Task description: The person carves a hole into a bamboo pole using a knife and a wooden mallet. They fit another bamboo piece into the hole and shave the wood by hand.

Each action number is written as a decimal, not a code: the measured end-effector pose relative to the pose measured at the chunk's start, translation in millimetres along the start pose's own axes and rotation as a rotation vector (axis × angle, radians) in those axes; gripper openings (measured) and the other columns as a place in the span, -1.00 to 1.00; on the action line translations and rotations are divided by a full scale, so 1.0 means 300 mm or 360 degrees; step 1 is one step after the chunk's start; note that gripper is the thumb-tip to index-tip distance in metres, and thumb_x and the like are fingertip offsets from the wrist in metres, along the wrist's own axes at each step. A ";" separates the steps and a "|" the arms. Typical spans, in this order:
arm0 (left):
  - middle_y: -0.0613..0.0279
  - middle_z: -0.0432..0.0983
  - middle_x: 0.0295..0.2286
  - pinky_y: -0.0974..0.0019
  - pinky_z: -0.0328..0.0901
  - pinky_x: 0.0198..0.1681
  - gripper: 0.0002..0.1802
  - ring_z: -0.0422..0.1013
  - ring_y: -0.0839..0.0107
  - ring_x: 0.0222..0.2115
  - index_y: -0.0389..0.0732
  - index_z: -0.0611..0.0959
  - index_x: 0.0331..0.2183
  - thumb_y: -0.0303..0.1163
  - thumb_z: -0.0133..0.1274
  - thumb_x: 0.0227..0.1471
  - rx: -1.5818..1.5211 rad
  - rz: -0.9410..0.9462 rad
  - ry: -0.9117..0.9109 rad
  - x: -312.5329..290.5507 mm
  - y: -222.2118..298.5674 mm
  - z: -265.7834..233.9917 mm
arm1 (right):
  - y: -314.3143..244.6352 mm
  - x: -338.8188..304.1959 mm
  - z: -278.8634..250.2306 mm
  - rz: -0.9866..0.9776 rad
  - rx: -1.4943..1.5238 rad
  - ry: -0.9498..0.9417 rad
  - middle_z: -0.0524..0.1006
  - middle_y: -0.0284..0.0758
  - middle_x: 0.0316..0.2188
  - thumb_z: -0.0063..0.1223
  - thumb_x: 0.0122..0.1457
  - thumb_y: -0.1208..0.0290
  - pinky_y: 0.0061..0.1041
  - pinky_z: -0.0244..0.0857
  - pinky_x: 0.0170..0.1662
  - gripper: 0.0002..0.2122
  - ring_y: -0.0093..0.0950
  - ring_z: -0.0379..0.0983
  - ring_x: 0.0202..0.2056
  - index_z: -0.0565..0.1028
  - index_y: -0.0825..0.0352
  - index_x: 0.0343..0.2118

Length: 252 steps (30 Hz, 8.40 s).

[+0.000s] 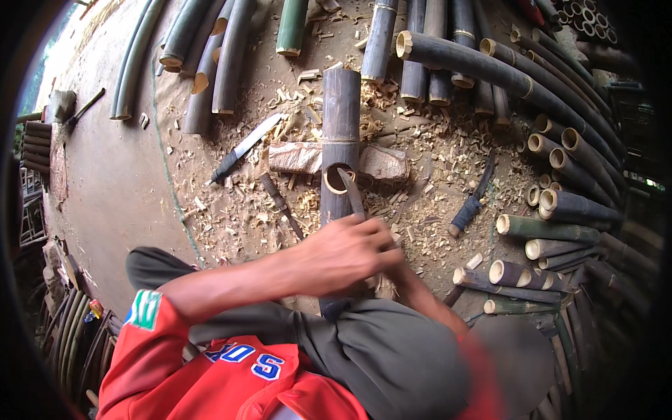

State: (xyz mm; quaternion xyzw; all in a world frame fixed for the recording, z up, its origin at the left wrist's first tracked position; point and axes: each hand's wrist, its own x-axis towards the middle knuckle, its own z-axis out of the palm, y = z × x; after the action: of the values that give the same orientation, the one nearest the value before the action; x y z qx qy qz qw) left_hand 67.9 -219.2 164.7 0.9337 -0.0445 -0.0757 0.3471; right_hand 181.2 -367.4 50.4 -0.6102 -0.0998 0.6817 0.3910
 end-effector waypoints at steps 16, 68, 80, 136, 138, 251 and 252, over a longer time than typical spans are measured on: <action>-0.08 0.23 0.13 -0.03 0.16 0.33 0.12 0.23 -0.04 0.19 -0.14 0.19 0.36 -0.75 0.08 -0.31 -0.0867 -0.0602 0.2245 0.227 -0.270 0.159 | -0.627 0.377 0.000 -0.1532 -0.3302 -0.0300 0.56 -0.34 -0.44 0.24 0.04 0.38 -0.36 0.48 -0.24 -0.87 -0.43 0.49 -0.41 0.56 0.27 -0.37; -0.27 0.27 0.12 -0.09 0.33 0.18 -0.06 0.35 -0.29 0.10 -0.26 0.40 0.21 -0.57 0.24 -0.34 -0.1295 -0.0916 0.1289 0.172 -0.122 0.159 | -0.494 0.188 -0.134 -0.0208 -0.2020 -0.0762 0.59 -0.03 -0.11 0.34 0.02 0.30 -0.13 0.44 0.01 -0.61 -0.17 0.56 -0.08 0.58 0.35 -0.09; -0.22 0.32 0.17 -0.07 0.41 0.05 -0.11 0.47 -0.19 0.03 -0.24 0.42 0.23 -0.38 0.25 -0.22 -0.0502 -0.0515 0.1025 -0.152 -0.207 0.069 | -0.096 0.105 0.292 -0.0148 0.0511 0.0006 0.42 -0.27 0.09 -0.09 0.42 0.31 -0.32 0.31 0.25 -0.74 -0.44 0.35 0.16 0.34 0.23 0.10; -0.15 0.59 -0.58 0.01 0.48 -0.39 -0.56 0.61 0.02 -0.49 -0.43 0.60 -0.22 -0.23 0.25 -0.02 -0.0025 -0.1345 -0.0065 -0.244 -0.112 -0.074 | -0.081 0.154 0.319 -0.0073 0.1521 -0.0100 0.65 -0.27 -0.22 -0.03 0.36 0.25 -0.30 0.49 -0.05 -0.77 -0.40 0.60 -0.22 0.50 0.27 -0.07; -0.16 0.64 -0.50 0.02 0.50 -0.29 -0.27 0.62 -0.06 -0.42 -0.35 0.70 -0.19 0.20 0.35 -0.05 -0.0659 -0.0980 -0.0413 -0.354 -0.110 0.011 | -0.032 0.070 0.286 -0.0166 0.1284 -0.0154 0.63 -0.22 -0.34 -0.07 0.35 0.30 -0.31 0.50 -0.15 -0.80 -0.38 0.60 -0.33 0.48 0.33 -0.18; 0.01 0.47 -0.42 -0.12 0.37 -0.30 -0.50 0.49 -0.15 -0.33 -0.20 0.46 -0.33 -0.40 0.28 -0.44 -0.0794 0.0459 0.1745 0.020 0.222 -0.299 | -0.286 -0.115 0.143 -0.1379 -0.1349 0.0661 0.50 -0.26 0.12 0.21 0.26 0.19 -0.37 0.20 0.36 -0.40 -0.41 0.41 0.15 0.31 0.32 0.29; 0.01 0.49 -0.42 -0.12 0.38 -0.31 -0.51 0.50 -0.15 -0.34 -0.18 0.47 -0.35 -0.37 0.30 -0.44 -0.0811 0.0433 0.1764 0.039 0.220 -0.300 | -0.328 -0.182 0.152 -0.1391 -0.1336 0.0729 0.50 -0.25 0.12 0.19 0.27 0.19 -0.37 0.20 0.36 -0.41 -0.40 0.42 0.15 0.32 0.33 0.29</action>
State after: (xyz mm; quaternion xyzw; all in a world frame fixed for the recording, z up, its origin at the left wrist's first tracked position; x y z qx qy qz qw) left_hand 92.8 -212.7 274.0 0.7081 0.0433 0.4565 0.5370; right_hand 177.2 -321.3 162.7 -0.7442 -0.5112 0.2152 0.3721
